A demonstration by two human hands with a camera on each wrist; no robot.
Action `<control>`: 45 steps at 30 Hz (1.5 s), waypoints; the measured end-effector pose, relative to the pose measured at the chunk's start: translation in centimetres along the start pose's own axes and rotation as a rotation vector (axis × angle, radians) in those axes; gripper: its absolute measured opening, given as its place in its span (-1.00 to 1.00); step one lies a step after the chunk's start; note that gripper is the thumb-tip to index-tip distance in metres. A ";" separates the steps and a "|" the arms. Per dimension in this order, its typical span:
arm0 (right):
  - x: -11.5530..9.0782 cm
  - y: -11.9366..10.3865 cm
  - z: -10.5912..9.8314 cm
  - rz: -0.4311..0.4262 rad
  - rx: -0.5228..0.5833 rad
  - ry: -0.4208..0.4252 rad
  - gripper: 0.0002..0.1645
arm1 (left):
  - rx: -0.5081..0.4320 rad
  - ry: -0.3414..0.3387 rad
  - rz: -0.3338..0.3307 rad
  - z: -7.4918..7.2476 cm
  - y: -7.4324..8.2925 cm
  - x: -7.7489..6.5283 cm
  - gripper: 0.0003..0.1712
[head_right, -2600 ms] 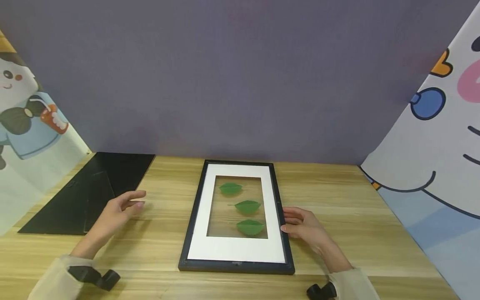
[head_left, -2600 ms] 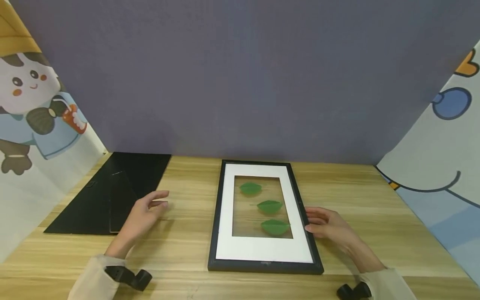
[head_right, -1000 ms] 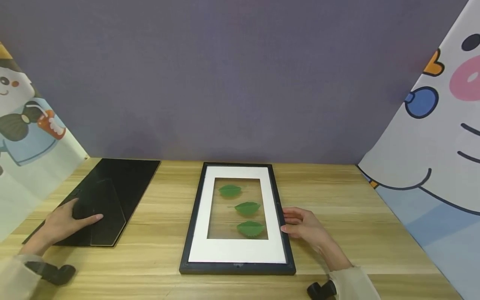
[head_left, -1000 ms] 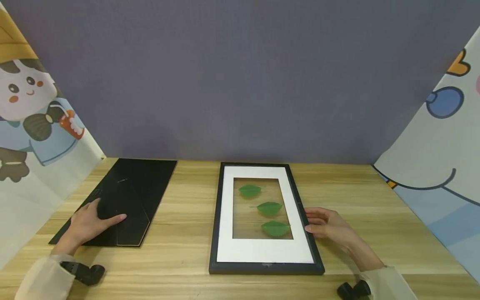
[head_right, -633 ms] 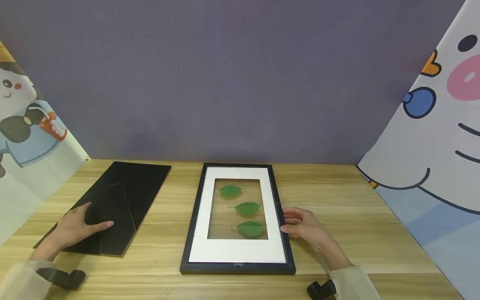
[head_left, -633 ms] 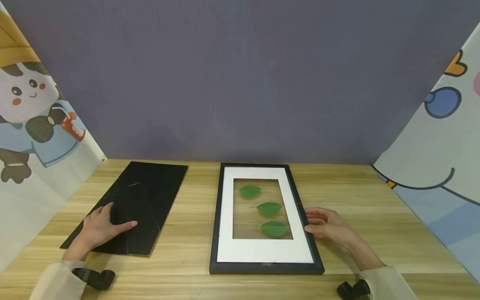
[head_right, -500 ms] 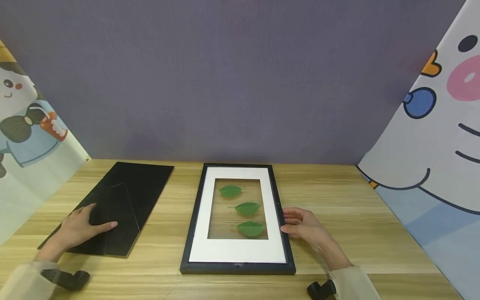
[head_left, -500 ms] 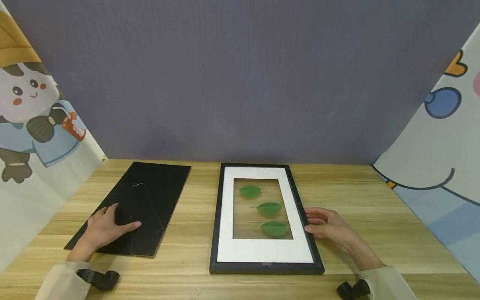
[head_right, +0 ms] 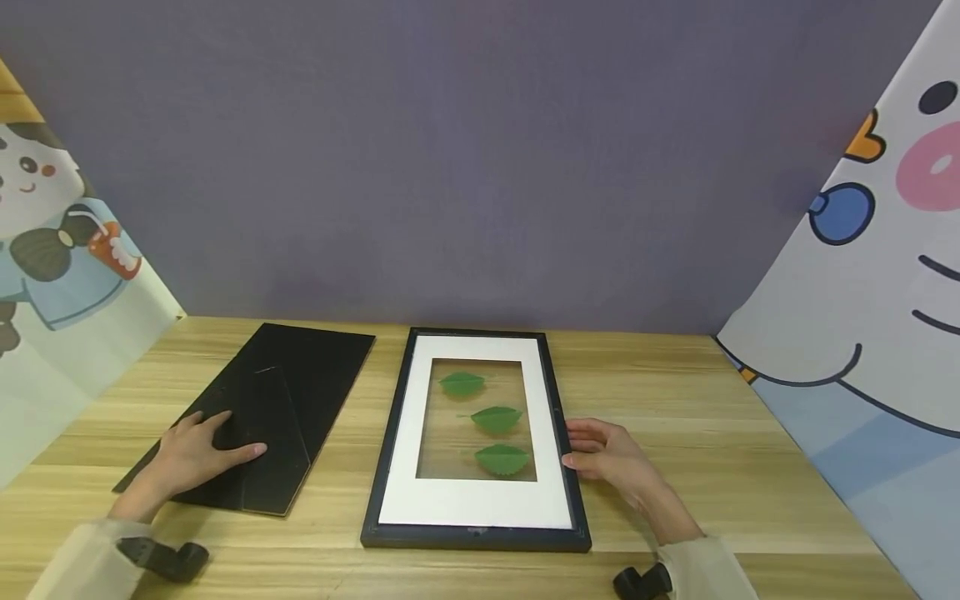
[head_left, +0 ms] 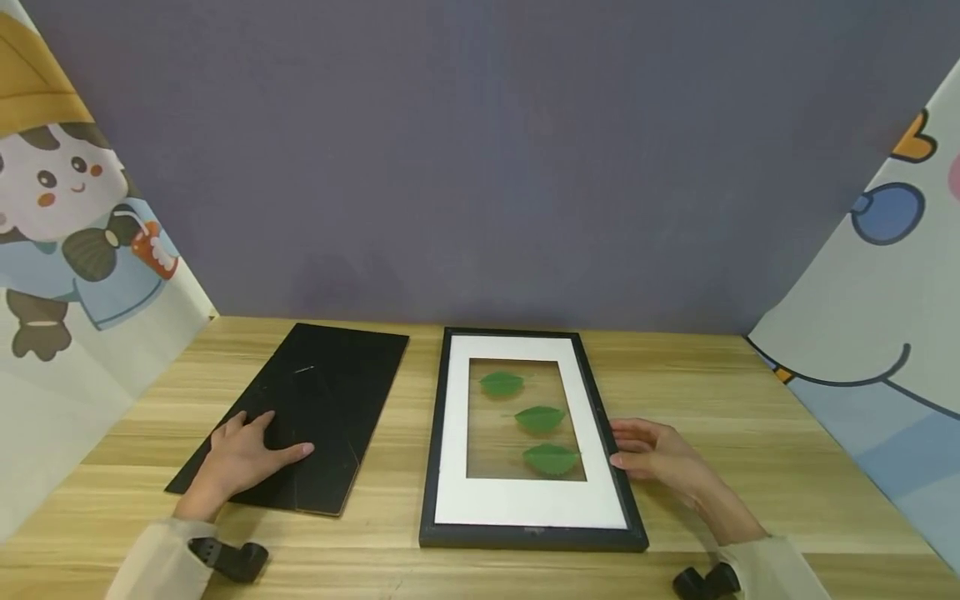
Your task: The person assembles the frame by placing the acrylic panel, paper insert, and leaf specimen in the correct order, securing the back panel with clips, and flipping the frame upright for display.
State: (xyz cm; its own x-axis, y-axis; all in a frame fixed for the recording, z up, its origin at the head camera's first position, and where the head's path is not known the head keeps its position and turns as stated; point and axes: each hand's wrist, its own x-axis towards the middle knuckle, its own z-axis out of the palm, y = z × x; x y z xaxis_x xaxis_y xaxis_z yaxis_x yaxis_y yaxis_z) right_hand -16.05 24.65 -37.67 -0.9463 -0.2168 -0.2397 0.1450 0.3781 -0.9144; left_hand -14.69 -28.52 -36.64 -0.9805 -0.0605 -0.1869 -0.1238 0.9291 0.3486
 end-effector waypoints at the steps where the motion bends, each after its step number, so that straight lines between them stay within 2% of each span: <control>1: 0.0 0.0 0.0 -0.003 0.003 -0.002 -0.16 | -0.001 0.000 -0.003 0.1 0.1 0.0 0.25; 8: 0.0 -0.2 0.0 -0.005 -0.001 0.001 -0.16 | -0.003 -0.005 -0.021 0.8 1.3 -0.3 0.22; 19: -0.1 0.2 -0.1 0.008 -0.003 -0.003 -0.15 | 0.021 0.006 0.020 2.1 3.7 -0.7 0.13; 31: -0.1 0.1 0.0 -0.016 -0.006 -0.008 -0.15 | 0.026 0.010 0.013 2.7 5.5 -1.6 0.17; 36: -0.1 0.0 -0.1 -0.028 0.002 -0.014 -0.17 | 0.025 0.017 0.023 2.5 5.6 -1.6 0.14; 39: -0.1 0.0 -0.1 -0.031 0.009 -0.018 -0.17 | 0.014 0.038 0.050 2.2 5.2 -1.4 0.07; 42: -0.1 0.1 -0.1 -0.027 0.010 -0.015 -0.16 | -0.017 0.065 0.086 1.8 4.5 -1.3 -0.02; 45: -0.1 0.1 -0.1 -0.024 0.012 -0.010 -0.16 | -0.091 0.060 0.111 1.4 3.6 -1.0 -0.12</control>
State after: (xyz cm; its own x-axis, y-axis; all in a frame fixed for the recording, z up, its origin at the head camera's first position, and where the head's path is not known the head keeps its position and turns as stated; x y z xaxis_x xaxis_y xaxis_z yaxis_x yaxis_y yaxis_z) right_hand -15.92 24.82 -37.73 -0.9465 -0.2348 -0.2213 0.1263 0.3617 -0.9237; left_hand -13.90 -24.59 -36.44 -0.9960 0.0170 -0.0881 -0.0242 0.8945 0.4463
